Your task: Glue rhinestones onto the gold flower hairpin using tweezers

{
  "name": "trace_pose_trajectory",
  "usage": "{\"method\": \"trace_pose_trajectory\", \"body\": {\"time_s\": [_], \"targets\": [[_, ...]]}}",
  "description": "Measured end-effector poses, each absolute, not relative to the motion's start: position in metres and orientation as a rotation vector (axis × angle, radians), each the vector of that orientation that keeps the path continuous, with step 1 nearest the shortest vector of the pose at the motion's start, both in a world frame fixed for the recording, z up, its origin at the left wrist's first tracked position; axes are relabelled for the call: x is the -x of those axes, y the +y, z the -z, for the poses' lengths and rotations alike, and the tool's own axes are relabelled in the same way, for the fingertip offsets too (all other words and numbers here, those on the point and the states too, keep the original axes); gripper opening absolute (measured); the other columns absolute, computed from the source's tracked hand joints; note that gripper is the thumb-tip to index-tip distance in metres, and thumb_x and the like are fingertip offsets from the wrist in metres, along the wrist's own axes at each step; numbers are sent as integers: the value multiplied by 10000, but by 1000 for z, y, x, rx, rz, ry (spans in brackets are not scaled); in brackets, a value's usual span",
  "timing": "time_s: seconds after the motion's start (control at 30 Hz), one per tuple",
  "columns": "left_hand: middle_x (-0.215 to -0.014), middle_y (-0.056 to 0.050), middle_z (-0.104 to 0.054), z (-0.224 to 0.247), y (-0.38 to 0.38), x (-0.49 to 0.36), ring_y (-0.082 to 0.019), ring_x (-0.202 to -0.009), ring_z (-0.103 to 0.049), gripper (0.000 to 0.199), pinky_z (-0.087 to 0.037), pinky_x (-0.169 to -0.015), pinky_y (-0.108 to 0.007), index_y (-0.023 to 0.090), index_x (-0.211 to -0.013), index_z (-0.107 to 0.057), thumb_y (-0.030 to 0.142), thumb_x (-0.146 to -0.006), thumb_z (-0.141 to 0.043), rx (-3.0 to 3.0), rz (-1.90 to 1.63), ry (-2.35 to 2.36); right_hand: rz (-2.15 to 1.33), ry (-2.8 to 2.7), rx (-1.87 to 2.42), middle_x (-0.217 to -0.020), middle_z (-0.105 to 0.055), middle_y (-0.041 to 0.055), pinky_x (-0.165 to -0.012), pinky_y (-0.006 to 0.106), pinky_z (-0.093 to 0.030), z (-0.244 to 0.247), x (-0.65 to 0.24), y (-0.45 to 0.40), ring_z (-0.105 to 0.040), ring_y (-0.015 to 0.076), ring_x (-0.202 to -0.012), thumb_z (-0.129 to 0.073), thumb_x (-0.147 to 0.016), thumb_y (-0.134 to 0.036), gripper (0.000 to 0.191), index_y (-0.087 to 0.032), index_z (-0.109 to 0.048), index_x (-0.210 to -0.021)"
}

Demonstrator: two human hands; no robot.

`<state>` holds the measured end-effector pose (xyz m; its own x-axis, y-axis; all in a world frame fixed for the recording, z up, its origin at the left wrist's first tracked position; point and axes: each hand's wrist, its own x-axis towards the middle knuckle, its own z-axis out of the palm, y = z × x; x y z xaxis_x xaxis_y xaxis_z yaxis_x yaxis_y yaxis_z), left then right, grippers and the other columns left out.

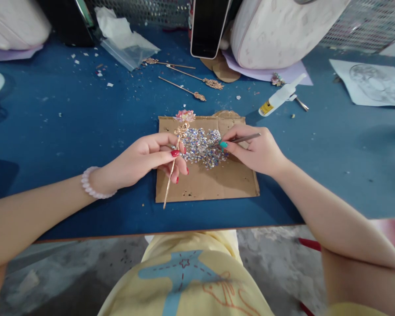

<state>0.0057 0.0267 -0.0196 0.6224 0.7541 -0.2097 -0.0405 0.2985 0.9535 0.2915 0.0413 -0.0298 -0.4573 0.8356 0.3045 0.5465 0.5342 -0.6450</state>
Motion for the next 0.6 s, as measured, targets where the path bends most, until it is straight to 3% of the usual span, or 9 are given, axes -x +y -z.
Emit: {"method": "trace_pose_trajectory", "body": {"time_s": [0.6], "targets": [[-702, 19, -764, 21, 26, -6, -105, -574, -705, 87, -585, -601, -219, 189, -948, -638, 129, -970, -579, -1159, -604, 746, -580, -2137, 1194, -745, -694, 19, -629, 274, -456, 33, -292, 43, -612, 137, -672, -610, -919, -289, 155, -182, -689, -839]]}}
